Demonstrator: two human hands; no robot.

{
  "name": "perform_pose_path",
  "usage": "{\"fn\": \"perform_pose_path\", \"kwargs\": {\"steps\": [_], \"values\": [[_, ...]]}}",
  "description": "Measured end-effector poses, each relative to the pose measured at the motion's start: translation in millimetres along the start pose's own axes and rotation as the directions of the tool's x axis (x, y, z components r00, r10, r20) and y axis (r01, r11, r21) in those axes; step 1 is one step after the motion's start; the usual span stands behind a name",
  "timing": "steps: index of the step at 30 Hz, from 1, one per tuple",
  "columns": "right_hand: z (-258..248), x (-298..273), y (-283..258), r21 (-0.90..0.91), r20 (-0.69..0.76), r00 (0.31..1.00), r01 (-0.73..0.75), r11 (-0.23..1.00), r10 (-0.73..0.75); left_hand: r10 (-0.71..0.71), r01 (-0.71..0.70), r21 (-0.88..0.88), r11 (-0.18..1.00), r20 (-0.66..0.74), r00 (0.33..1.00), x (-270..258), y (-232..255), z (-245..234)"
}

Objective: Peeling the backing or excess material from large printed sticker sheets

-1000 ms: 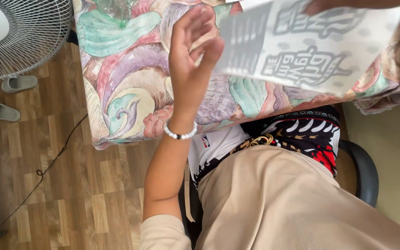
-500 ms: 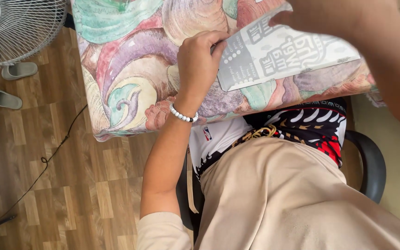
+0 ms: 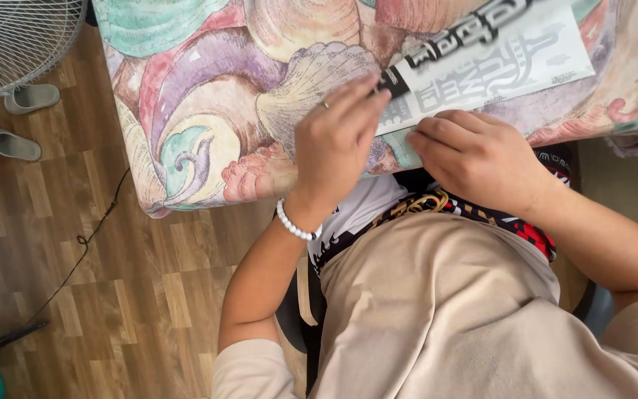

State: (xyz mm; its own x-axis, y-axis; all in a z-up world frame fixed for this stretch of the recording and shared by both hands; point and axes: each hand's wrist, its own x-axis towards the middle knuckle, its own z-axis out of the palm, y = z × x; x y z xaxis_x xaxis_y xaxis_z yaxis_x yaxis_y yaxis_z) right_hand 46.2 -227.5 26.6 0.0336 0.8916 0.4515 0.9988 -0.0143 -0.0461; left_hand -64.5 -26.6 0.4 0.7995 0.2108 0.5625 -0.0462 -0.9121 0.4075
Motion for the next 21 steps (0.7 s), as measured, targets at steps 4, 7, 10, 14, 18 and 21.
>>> {"fn": "perform_pose_path", "kwargs": {"steps": [4, 7, 10, 14, 18, 21], "values": [[0, -5, 3, 0.062, -0.006, 1.000, 0.009, 0.998, -0.009, 0.091, -0.089, -0.021, 0.996, 0.108, 0.990, -14, 16, -9], [5, -11, 7, 0.120, -0.031, 1.000, 0.004, 0.993, -0.001, 0.111, -0.116, 0.017, 0.993, 0.173, 0.979, -20, 15, -7], [8, -8, 11, 0.099, -0.073, 0.997, -0.014, 0.995, 0.021, 0.107, -0.112, 0.014, 0.994, 0.190, 0.976, -21, 14, -9], [15, 0, 18, 0.031, -0.036, 0.999, -0.025, 0.999, 0.026, 0.133, -0.139, 0.022, 0.990, 0.184, 0.974, -23, 12, -7], [15, 1, 19, -0.003, 0.022, 1.000, -0.018, 1.000, 0.018, 0.188, -0.192, 0.000, 0.981, 0.213, 0.959, -19, 10, -16], [14, 2, 20, -0.020, 0.046, 0.999, -0.003, 1.000, 0.004, 0.144, -0.136, -0.046, 0.990, 0.279, 0.949, -17, 7, -24]]}}
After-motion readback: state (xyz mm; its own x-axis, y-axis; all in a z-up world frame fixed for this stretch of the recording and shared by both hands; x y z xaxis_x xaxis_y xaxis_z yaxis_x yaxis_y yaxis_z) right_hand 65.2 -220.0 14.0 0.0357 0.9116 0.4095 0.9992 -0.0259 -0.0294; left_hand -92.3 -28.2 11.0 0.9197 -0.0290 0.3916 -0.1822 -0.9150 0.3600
